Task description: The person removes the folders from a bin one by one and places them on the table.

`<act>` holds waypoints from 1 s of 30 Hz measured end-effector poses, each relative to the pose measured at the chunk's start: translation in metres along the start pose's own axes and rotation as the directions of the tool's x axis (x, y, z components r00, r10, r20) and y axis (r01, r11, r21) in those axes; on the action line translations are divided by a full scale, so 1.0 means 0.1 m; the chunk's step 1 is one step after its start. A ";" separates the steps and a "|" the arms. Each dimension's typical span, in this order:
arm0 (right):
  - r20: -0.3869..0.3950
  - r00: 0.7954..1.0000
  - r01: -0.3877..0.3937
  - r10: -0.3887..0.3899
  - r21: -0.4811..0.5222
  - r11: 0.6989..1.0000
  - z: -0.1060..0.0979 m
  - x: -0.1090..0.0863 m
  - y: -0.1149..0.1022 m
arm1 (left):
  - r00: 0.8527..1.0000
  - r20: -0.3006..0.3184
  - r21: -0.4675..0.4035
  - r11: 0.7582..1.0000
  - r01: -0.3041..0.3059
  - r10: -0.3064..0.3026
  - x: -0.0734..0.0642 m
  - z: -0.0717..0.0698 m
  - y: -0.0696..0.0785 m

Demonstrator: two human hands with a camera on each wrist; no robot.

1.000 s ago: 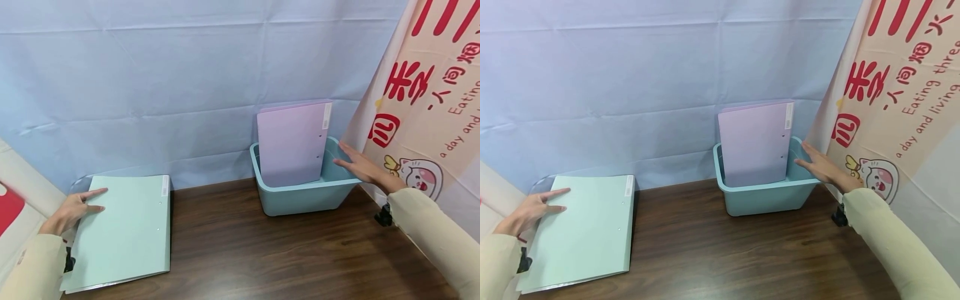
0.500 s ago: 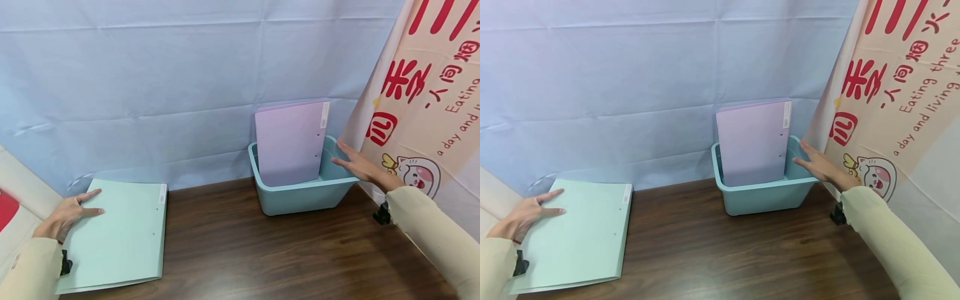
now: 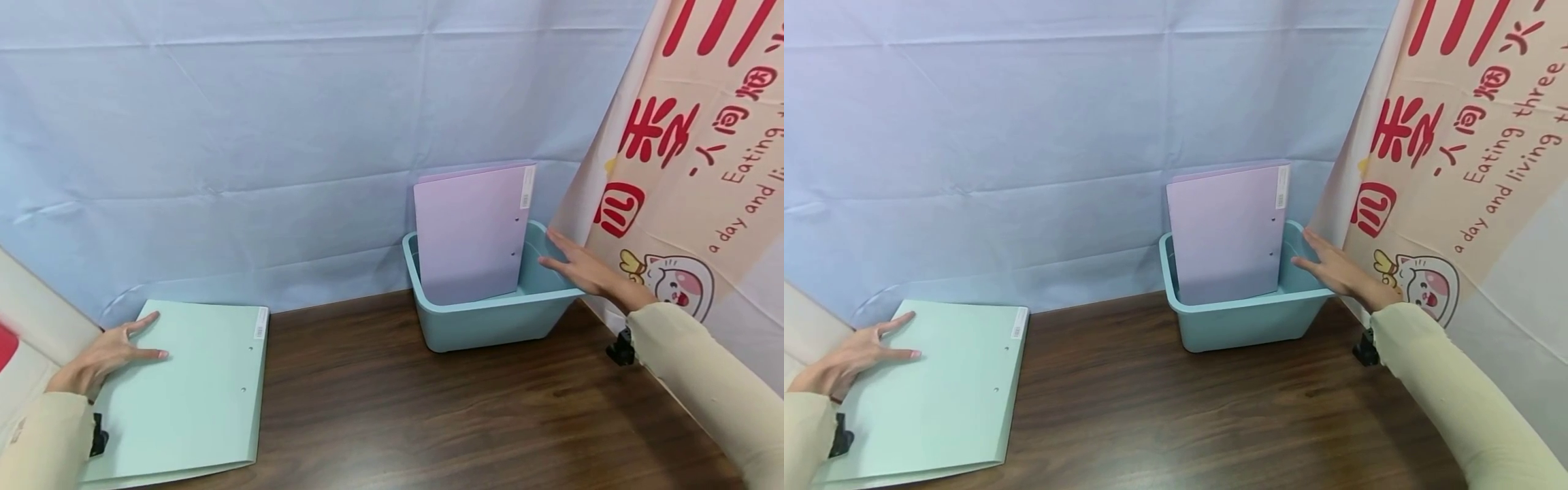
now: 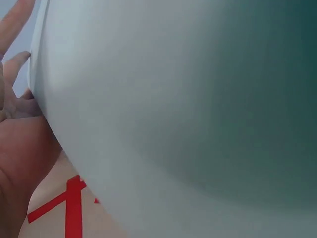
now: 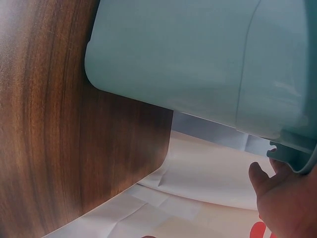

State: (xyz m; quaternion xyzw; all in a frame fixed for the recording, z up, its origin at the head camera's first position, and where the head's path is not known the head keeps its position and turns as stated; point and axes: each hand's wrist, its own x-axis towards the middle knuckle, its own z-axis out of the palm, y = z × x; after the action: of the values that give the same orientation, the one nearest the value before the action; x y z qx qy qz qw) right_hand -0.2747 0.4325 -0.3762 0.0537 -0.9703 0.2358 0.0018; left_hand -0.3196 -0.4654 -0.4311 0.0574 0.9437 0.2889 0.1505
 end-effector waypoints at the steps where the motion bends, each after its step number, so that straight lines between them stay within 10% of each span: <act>1: 0.000 1.000 -0.002 0.002 0.001 1.000 0.00 0.00 0.00 | 1.000 -0.002 0.006 1.000 -0.010 0.010 0.00 0.01 -0.01; 15: -0.006 1.000 -0.011 0.011 -0.018 1.000 0.00 0.01 0.00 | 0.994 -0.013 0.013 0.994 -0.104 0.104 0.00 0.10 -0.13; 30: -0.003 1.000 -0.014 0.014 -0.014 1.000 0.01 0.02 0.01 | 1.000 -0.007 -0.046 0.999 -0.017 0.017 0.02 0.17 -0.25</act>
State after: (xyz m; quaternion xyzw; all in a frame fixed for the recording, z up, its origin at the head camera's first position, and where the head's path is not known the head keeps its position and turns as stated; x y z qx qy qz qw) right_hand -0.2770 0.4326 -0.3775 0.0467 -0.9723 0.2292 0.0021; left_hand -0.3162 -0.4763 -0.4589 0.0610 0.9368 0.3119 0.1463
